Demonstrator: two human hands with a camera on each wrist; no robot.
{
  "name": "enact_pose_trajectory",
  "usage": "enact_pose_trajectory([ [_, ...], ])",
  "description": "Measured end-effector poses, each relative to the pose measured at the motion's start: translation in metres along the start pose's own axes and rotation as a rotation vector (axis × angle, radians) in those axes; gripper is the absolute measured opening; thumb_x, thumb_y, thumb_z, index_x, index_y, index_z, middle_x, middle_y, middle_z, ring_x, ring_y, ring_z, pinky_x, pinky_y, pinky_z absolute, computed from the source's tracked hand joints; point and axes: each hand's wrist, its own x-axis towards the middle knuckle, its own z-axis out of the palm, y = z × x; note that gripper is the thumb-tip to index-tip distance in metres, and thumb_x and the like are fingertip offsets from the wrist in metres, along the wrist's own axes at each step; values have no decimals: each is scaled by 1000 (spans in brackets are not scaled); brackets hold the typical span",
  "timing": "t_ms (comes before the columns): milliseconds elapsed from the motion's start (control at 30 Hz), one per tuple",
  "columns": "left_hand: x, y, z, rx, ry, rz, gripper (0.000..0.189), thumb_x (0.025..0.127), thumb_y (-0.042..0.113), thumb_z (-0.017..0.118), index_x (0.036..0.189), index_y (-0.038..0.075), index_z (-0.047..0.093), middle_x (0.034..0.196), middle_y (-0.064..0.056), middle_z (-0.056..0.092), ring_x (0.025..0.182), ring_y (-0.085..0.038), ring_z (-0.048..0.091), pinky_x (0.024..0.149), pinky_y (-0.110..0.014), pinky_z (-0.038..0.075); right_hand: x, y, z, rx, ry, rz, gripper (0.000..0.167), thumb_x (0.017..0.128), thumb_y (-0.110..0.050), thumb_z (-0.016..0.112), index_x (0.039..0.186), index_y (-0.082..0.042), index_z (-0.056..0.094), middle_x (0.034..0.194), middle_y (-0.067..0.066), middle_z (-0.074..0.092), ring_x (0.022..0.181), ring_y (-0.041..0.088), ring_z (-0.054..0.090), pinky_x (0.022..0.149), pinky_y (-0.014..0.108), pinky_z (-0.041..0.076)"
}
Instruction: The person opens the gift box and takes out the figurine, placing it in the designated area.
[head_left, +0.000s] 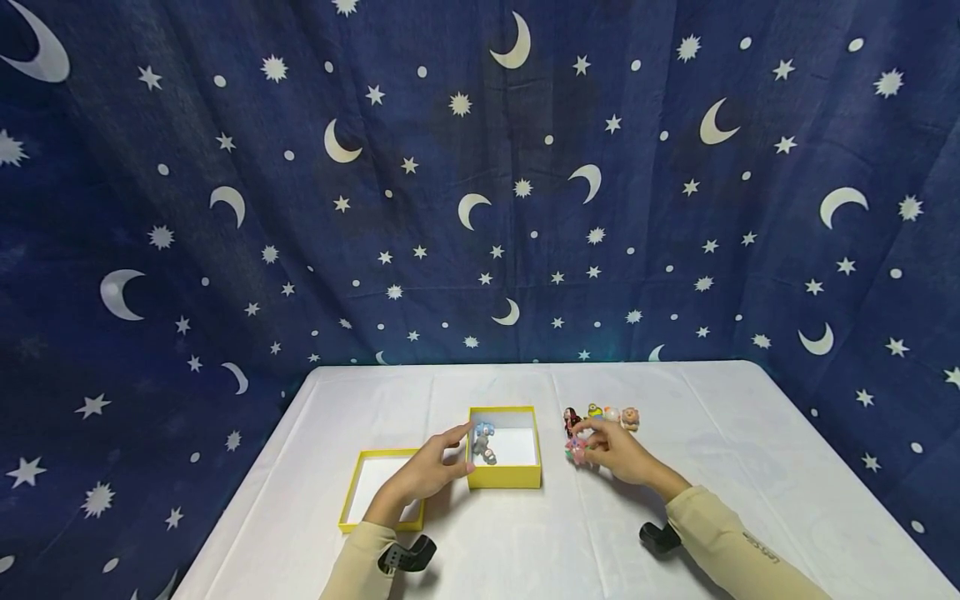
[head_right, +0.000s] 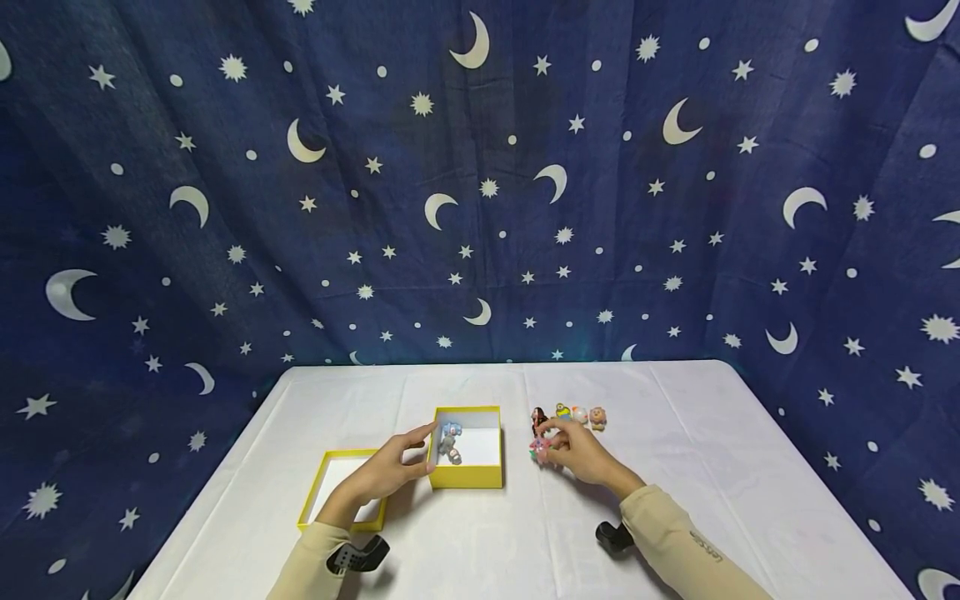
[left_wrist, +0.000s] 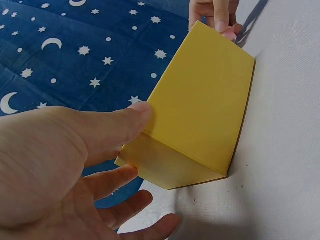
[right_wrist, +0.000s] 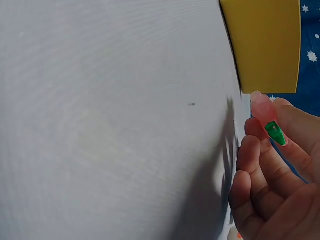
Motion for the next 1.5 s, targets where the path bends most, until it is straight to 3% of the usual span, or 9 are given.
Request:
enact_pose_trajectory([
  [333,0,-2,0,6,3,2,68,98,16,66,158,7,35,163,-19,35,145,-46,39,120,-64,28,-3,5,6,19,-18,-61,33,86,11,65,118,14,57,80,22,73,64,6,63,55,24,53],
  [500,0,-1,-1,10,-2,12,68,98,15,66,158,6,35,163,-19,35,144,-46,39,119,-65,28,-3,3,7,-2,-28,-39,36,87,6,69,120,13,57,80,18,73,62,4,60,55,20,49],
  [700,0,1,0,14,-6,16,68,98,14,66,158,6,34,163,-18,35,145,-46,39,120,-64,28,-3,3,7,-123,-4,2,36,87,-4,74,120,5,61,79,6,71,59,1,52,55,18,43],
  [933,0,0,-1,-8,-8,17,68,98,14,66,158,7,35,163,-18,34,145,-46,37,120,-64,28,-3,2,8,-272,46,8,34,85,-11,78,117,-3,67,81,0,70,68,0,56,60,21,45],
  [1200,0,-2,-1,-8,-6,33,67,98,14,66,157,5,35,163,-21,35,145,-48,37,120,-64,28,-5,4,8,-335,61,1,37,83,-10,78,119,-3,70,85,0,73,73,1,58,62,21,45],
  [1500,0,0,-1,-3,-10,26,67,98,14,66,157,4,34,163,-20,35,145,-48,37,120,-65,28,-6,-4,6,-361,47,59,37,86,-12,77,121,-3,69,85,-1,67,75,5,55,64,21,45],
])
